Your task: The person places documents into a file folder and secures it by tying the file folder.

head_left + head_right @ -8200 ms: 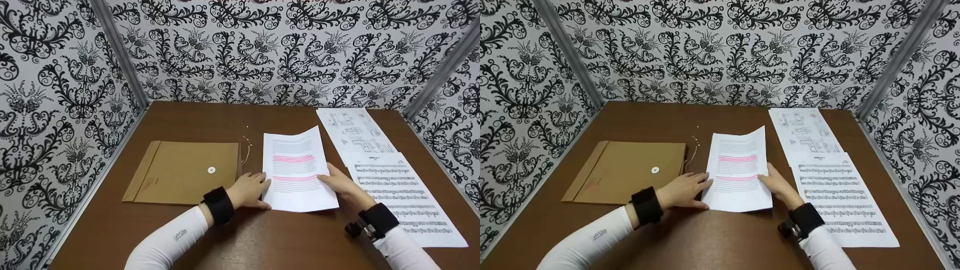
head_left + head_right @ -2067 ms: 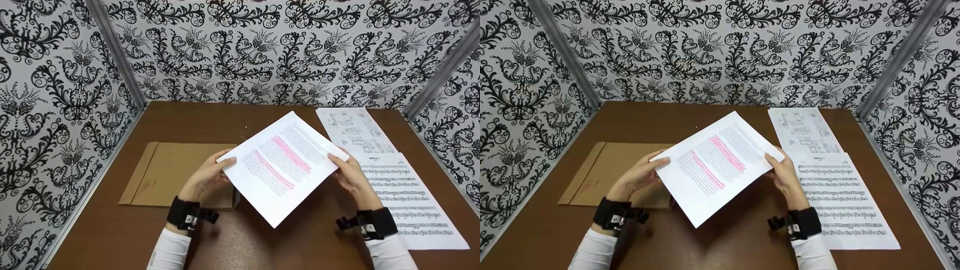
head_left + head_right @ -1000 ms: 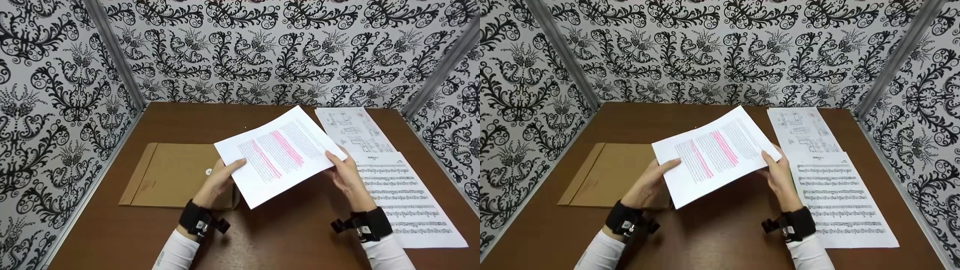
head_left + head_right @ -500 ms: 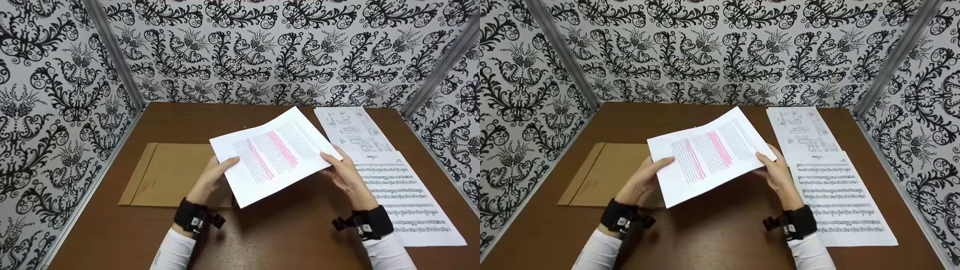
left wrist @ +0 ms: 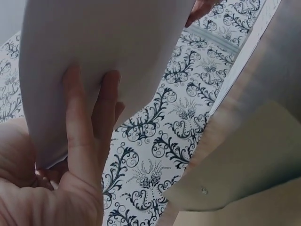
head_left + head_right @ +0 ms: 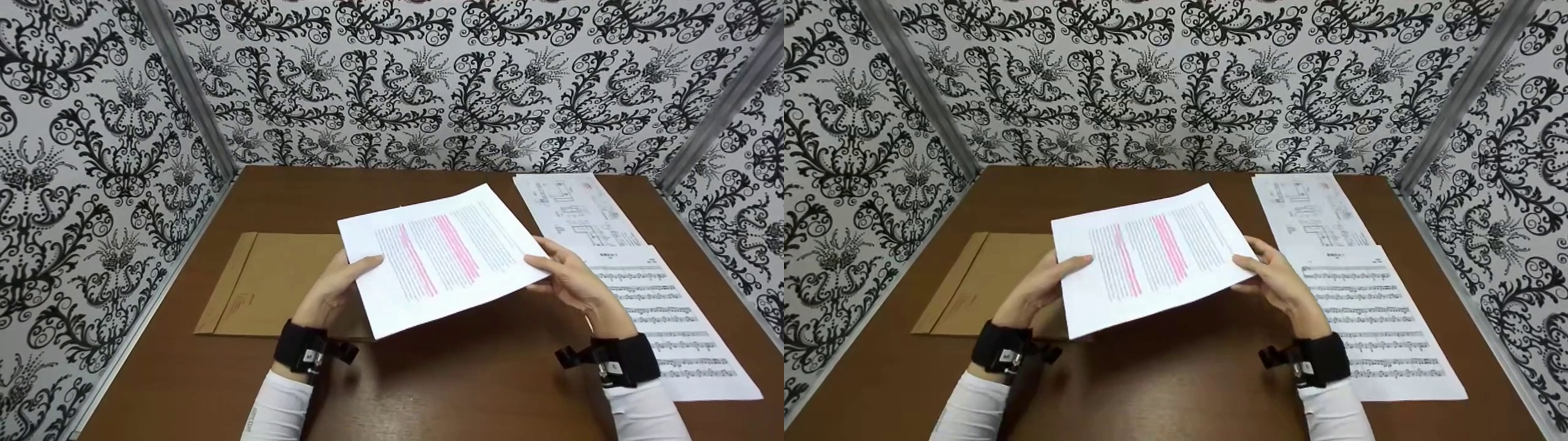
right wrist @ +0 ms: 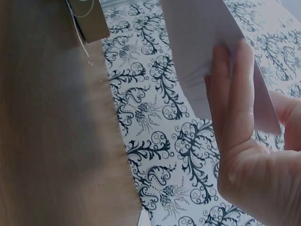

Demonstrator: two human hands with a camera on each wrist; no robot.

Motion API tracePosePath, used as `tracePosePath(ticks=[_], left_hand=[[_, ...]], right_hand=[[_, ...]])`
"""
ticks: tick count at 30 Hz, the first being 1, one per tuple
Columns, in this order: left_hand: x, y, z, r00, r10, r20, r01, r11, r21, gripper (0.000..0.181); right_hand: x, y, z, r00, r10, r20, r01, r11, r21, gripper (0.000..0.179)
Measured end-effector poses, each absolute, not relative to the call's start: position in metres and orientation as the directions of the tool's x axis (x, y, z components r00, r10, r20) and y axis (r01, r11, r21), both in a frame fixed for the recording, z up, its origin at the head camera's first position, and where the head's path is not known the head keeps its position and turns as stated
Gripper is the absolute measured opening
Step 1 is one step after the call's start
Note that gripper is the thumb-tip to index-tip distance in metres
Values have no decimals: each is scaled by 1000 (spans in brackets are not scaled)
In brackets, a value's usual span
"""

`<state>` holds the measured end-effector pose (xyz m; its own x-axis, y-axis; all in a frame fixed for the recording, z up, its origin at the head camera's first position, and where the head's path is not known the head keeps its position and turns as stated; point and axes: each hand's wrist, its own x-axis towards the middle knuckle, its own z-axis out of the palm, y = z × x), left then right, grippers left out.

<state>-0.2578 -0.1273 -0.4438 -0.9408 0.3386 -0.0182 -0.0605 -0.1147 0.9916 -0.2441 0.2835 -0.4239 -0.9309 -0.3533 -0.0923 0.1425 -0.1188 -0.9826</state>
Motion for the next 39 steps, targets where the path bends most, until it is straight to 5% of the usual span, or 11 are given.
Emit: tracePosePath(ticks=[18,39], left_hand=[[-259,-131,-445,-832,555,3,-100,-155,983,42],[-259,-128,-447,-740,673,14,-109,-139,984,39]], right_hand=[[-244,300,-424,-781,-624,-18,144,-152,-978,40],[-240,293,-425,-782,-619,-76,114,-22,-993,25]])
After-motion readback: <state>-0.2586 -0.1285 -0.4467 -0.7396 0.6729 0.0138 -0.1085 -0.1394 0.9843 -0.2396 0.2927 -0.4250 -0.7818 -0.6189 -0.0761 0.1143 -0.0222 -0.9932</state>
